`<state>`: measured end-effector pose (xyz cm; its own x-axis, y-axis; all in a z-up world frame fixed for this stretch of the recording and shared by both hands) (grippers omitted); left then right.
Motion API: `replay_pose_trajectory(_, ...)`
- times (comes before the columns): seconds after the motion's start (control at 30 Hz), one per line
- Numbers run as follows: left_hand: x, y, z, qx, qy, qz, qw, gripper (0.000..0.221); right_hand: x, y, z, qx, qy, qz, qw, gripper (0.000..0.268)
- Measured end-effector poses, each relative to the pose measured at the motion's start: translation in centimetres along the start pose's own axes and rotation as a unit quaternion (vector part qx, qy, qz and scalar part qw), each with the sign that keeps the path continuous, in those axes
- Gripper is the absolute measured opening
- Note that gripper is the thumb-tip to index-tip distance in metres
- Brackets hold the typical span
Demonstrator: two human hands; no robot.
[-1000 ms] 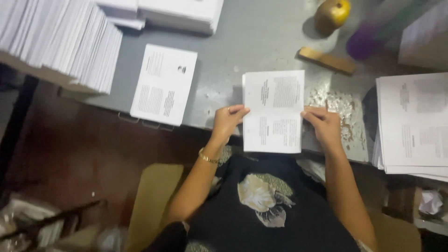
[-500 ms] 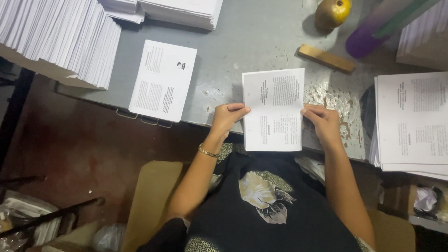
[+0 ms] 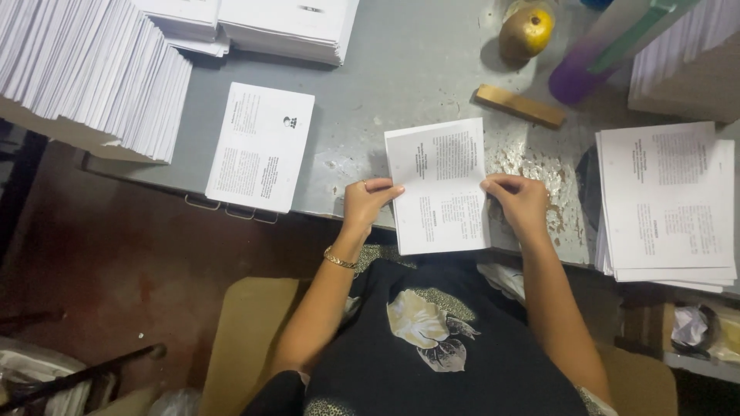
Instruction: Folding printed sheets of paper in half and stacking them on a workbench in a print shop.
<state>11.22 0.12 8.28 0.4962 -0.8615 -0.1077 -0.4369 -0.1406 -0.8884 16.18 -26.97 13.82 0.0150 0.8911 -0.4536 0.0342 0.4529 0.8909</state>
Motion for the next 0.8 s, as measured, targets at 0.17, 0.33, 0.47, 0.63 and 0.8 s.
replay_pose_trajectory(0.17, 0.0, -0.7, -0.5, -0.001, 0.0, 0.003, 1.0, 0.047, 1.1, -3.1, 1.2, -0.008, -0.013, 0.033, 0.999, 0.013)
replay_pose_trajectory(0.33, 0.1, -0.7, -0.6, -0.003, 0.014, -0.022, 1.0, 0.048, 1.1, -3.7, 1.5, 0.0, -0.017, 0.036, 0.999, 0.013)
replay_pose_trajectory(0.47, 0.1, -0.7, -0.5, -0.002, 0.02, -0.03, 0.999, 0.048, 1.2, -3.9, 1.7, 0.023, -0.02, 0.043, 0.999, 0.014)
replay_pose_trajectory(0.63, -0.1, -1.2, -0.9, -0.002, 0.011, -0.025, 1.0, 0.047, 1.4, -4.9, 2.1, 0.045, -0.028, 0.044, 0.998, 0.013)
replay_pose_trajectory(0.8, -0.2, -2.2, -0.5, 0.015, -0.019, -0.006, 1.0, 0.042, 1.4, -4.1, 2.2, -0.017, -0.043, -0.03, 0.998, 0.013)
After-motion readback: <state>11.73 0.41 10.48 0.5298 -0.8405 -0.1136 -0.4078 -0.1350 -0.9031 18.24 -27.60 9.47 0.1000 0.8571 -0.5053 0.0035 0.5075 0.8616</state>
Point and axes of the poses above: each hand's wrist, its own z-axis towards the middle knuckle, its own x-axis out of the palm, y = z × x, the point moved 2 cm from there along z, towards the middle knuckle, and after that the axes turned 5 degrees about -y, right-handed, at the moved point
